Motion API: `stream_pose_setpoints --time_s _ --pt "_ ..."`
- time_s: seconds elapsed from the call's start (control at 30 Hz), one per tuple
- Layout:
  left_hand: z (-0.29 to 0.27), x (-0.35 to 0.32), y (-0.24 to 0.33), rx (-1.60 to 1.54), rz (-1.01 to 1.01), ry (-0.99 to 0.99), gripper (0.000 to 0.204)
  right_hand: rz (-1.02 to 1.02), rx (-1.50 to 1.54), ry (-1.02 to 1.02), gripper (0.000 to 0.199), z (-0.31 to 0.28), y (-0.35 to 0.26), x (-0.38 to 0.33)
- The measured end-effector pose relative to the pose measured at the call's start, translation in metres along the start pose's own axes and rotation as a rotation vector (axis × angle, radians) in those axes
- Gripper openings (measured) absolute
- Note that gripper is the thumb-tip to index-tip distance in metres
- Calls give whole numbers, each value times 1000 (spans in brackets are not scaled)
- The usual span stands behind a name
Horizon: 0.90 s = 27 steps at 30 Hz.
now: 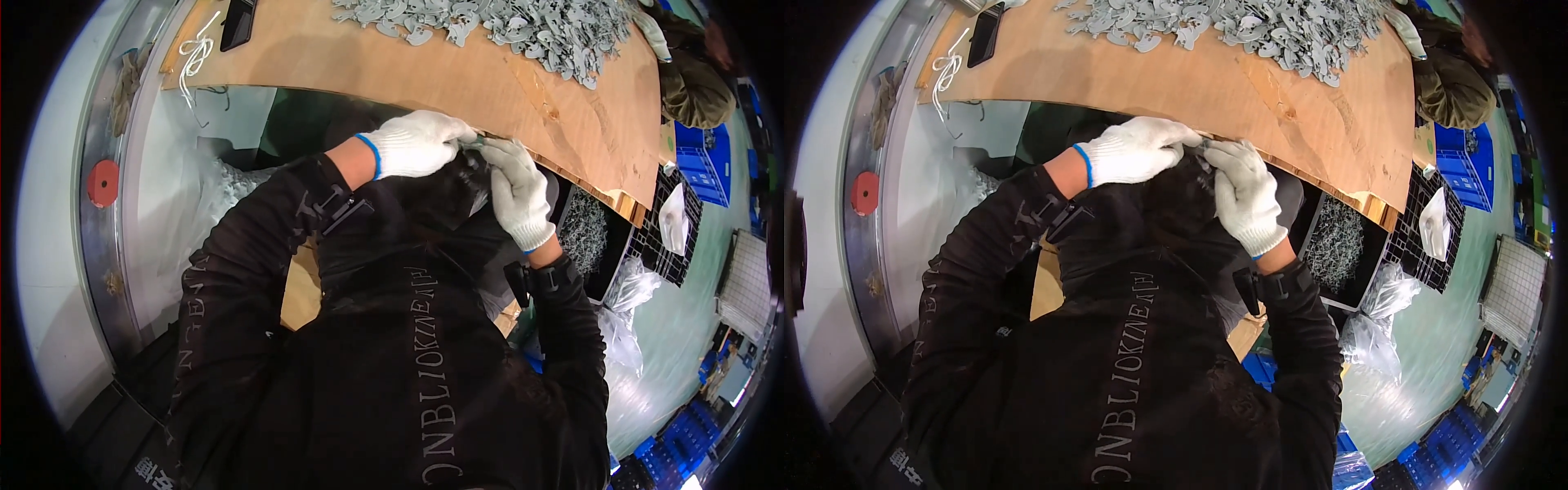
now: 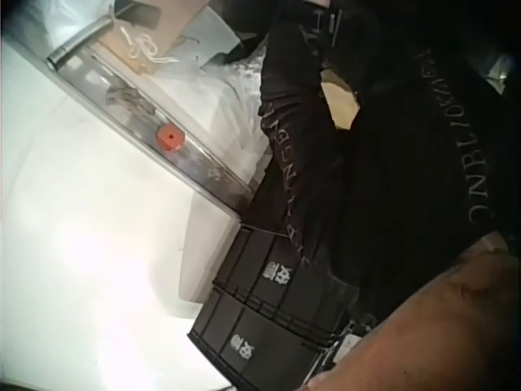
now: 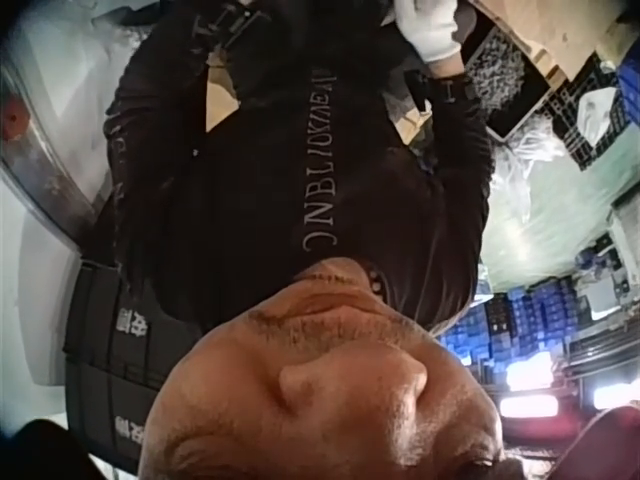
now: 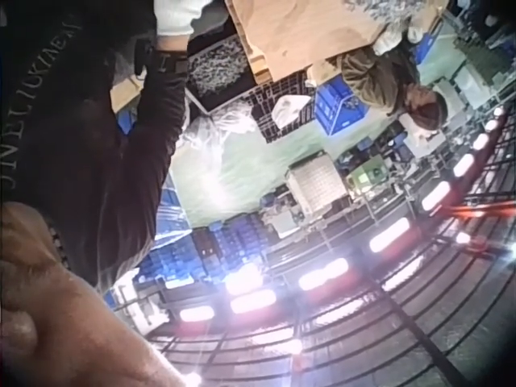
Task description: Sorting and inspecting small plastic parts on a workbench in a factory.
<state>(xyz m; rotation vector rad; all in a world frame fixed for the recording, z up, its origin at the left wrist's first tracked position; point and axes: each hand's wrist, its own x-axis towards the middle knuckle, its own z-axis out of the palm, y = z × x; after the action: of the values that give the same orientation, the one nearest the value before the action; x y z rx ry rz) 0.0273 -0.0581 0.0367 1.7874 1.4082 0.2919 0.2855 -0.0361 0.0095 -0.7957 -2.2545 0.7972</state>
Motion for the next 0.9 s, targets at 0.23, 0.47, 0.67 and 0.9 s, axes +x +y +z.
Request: stream_pose_setpoints --time_s 0.23,0.47,0.67,0.9 --pt "-34 7 -59 138 81 641 38 273 30 337 31 -31 57 2" --pt "-103 54 -134 544 -338 900 69 397 -375 267 36 -35 85 45" --pt "-74 96 -86 437 -223 615 77 415 -556 158 61 -33 75 65" --pt "-21 141 -34 386 298 543 71 422 -615 -27 91 -28 56 90"
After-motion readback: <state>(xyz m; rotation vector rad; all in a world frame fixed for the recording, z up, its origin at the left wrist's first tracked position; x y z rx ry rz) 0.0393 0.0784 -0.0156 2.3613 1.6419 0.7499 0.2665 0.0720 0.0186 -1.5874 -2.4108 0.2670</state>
